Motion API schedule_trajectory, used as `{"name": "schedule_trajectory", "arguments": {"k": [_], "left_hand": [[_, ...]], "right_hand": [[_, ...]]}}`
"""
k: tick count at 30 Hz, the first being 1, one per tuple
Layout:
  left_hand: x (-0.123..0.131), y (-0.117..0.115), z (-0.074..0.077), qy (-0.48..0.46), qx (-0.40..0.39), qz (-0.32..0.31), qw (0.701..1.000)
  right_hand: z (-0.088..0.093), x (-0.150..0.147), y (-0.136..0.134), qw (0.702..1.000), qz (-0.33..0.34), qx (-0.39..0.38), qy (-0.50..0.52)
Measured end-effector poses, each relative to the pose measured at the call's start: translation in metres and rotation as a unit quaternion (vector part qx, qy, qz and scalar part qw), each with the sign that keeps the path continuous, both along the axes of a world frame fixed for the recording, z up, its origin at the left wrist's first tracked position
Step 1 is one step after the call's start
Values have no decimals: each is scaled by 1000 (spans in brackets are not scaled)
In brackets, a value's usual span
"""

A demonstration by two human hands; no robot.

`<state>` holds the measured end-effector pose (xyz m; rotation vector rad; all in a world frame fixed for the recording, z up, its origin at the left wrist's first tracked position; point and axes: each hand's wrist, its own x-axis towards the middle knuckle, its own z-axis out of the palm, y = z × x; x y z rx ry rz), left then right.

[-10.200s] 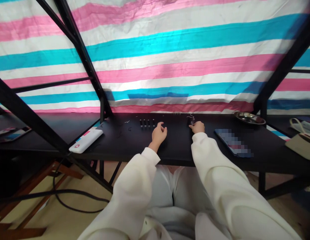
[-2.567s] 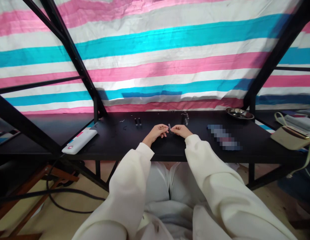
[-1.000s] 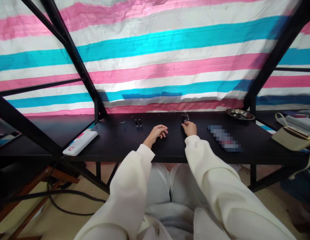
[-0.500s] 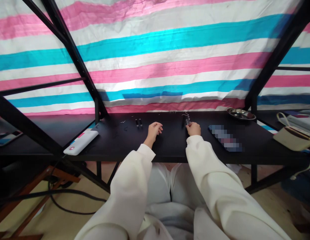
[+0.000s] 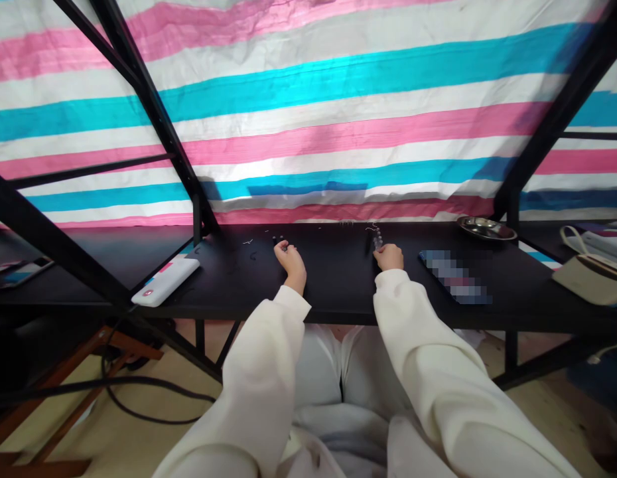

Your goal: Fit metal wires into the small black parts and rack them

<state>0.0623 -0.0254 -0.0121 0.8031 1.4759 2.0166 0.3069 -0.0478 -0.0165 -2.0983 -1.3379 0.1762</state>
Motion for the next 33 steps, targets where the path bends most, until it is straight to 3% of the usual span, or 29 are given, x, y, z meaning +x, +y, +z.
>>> {"name": "schedule_trajectory", "arguments": {"k": [6,18,23,30,33], "left_hand": [[0,-5,4,33,-7,54,998],[0,-3,3,1,4,68,998],[-2,1,-1,34,4,75,997],[1,-2,-2,103,-78,11,991],[2,-3,-2,128,-99,-10,987]], "right_hand": [[-1,2,1,1000,8,-2,1],[2,2,-3,999,10,-30,-17],[6,-2,-11,997,11,-64,-34],[3,-12,-12,987,139,-39,-67],[0,-15,-11,984,162,-24,-76]]}}
